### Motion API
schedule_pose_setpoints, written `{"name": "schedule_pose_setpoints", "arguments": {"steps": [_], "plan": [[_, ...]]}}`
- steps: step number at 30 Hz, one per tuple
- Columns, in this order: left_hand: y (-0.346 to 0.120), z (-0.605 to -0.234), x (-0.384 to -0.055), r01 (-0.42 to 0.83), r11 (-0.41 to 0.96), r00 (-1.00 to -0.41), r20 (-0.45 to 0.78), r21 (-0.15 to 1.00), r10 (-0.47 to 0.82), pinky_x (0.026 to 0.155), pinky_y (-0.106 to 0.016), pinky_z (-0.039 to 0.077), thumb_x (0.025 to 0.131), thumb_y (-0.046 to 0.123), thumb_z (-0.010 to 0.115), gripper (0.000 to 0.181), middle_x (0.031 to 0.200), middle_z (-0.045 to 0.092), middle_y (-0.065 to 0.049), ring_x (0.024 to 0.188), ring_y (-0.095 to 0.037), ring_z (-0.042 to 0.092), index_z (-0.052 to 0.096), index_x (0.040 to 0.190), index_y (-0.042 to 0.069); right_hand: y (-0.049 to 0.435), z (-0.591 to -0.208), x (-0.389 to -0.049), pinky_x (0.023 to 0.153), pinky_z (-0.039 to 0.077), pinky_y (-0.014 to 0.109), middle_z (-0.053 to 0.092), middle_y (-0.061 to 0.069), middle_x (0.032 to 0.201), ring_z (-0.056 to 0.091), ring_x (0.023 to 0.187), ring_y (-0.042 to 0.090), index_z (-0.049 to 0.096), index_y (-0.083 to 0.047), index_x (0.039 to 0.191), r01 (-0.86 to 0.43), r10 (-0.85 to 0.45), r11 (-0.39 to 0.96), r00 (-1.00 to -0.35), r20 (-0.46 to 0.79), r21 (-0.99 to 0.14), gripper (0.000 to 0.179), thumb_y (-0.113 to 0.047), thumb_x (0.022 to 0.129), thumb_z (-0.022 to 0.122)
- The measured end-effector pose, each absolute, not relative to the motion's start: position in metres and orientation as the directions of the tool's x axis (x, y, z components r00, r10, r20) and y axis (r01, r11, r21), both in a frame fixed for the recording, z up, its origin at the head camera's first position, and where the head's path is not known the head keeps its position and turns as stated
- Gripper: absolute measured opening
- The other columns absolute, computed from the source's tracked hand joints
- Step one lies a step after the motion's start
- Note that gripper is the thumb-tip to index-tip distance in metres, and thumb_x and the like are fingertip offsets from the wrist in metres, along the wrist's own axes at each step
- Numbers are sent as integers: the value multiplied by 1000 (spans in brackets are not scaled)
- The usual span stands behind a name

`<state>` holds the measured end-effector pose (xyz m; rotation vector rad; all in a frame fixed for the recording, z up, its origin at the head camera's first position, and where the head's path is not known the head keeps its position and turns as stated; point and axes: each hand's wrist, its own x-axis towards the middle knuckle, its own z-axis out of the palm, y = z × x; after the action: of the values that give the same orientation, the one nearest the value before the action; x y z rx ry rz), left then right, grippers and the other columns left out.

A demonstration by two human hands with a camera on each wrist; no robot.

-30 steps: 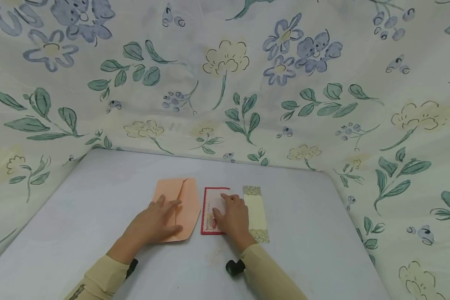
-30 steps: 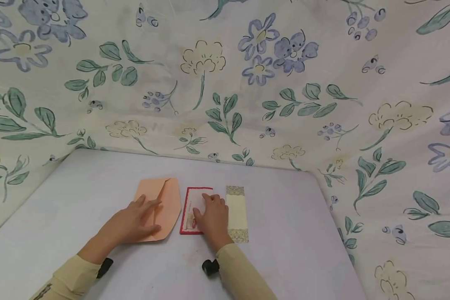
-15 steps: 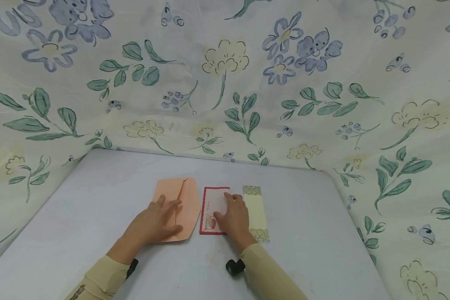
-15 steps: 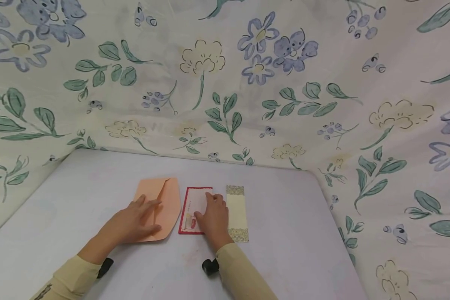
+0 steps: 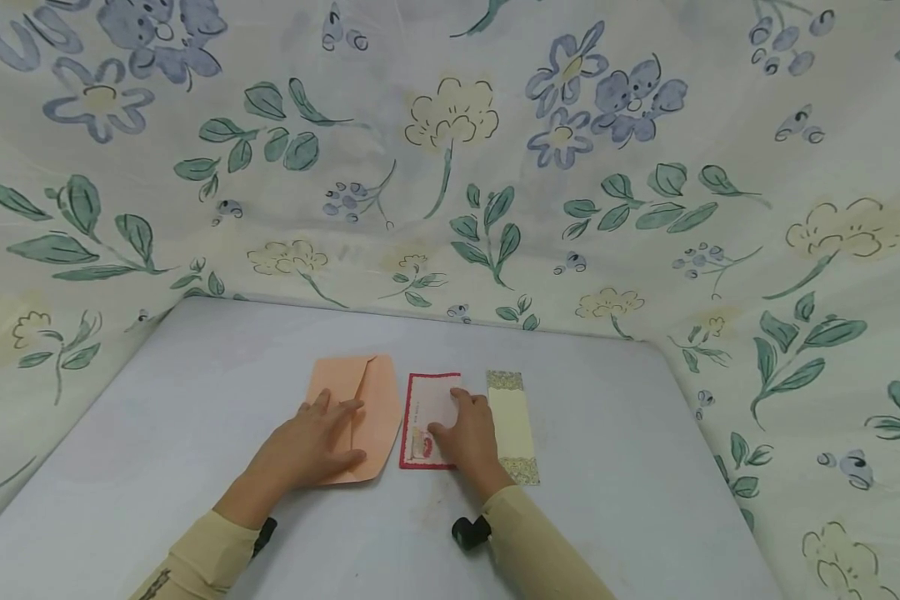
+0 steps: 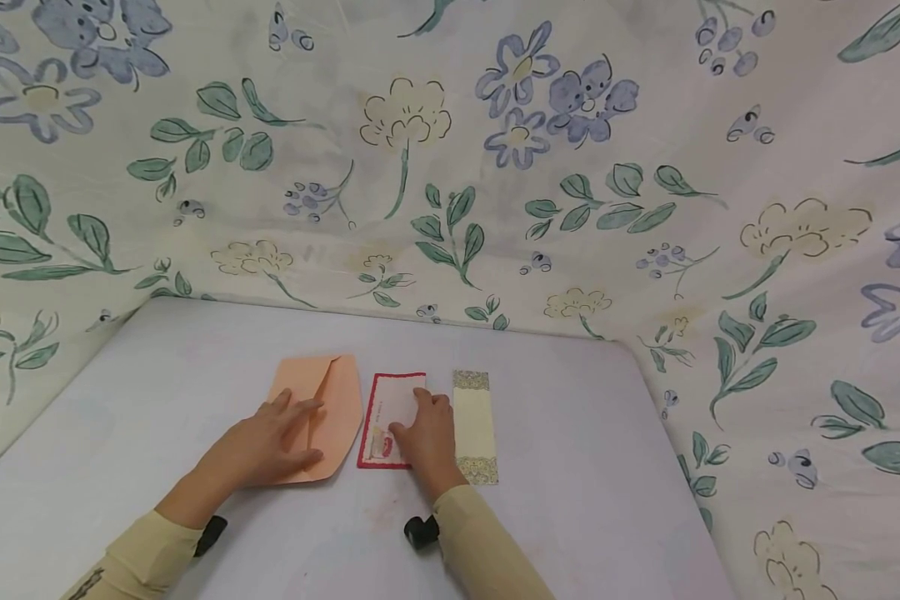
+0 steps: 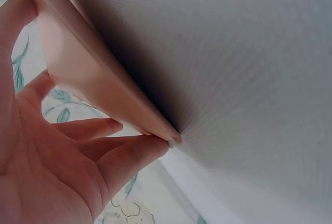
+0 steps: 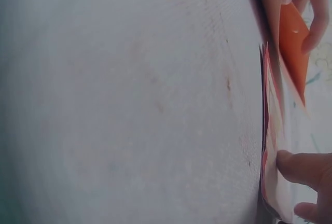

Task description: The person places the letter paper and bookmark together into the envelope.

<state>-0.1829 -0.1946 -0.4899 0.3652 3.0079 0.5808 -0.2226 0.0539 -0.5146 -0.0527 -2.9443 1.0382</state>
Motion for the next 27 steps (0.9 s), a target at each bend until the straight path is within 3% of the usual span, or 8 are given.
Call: {"name": "schedule_pose_setpoints", "arguments": {"steps": [6,16,22,27], "plan": [[-195,-490,-183,222,895,-970,-8,386,244,91,-72,45,85,47,77,73,150,35,-41,127,-70,40,53,146,16,54,-518,-223,101,51,44,58,15,126,58,108,26,59,-10,138,28,37,779,-999,3,-627,63,-29,84,85],[-195,-489,-182,229,896,-969,1,379,247,91,-72,46,85,49,78,74,149,36,-41,126,-70,41,53,146,15,54,-517,-222,104,48,44,62,10,129,61,120,27,62,-10,134,-7,9,758,-1000,21,-652,49,-23,90,80],[-195,-489,-182,229,895,-969,0,383,248,91,-72,45,85,48,77,73,149,35,-42,126,-70,41,53,146,15,59,-518,-222,94,53,43,67,11,114,65,104,25,66,-5,125,-107,-27,767,-991,135,-632,32,-13,94,72],[-196,-489,-182,235,891,-967,1,389,255,91,-72,46,86,47,77,73,150,34,-42,126,-71,40,53,147,15,62,-520,-223,90,54,41,68,9,111,64,99,22,67,-6,124,-113,-18,756,-988,152,-645,26,-11,98,65]]}}
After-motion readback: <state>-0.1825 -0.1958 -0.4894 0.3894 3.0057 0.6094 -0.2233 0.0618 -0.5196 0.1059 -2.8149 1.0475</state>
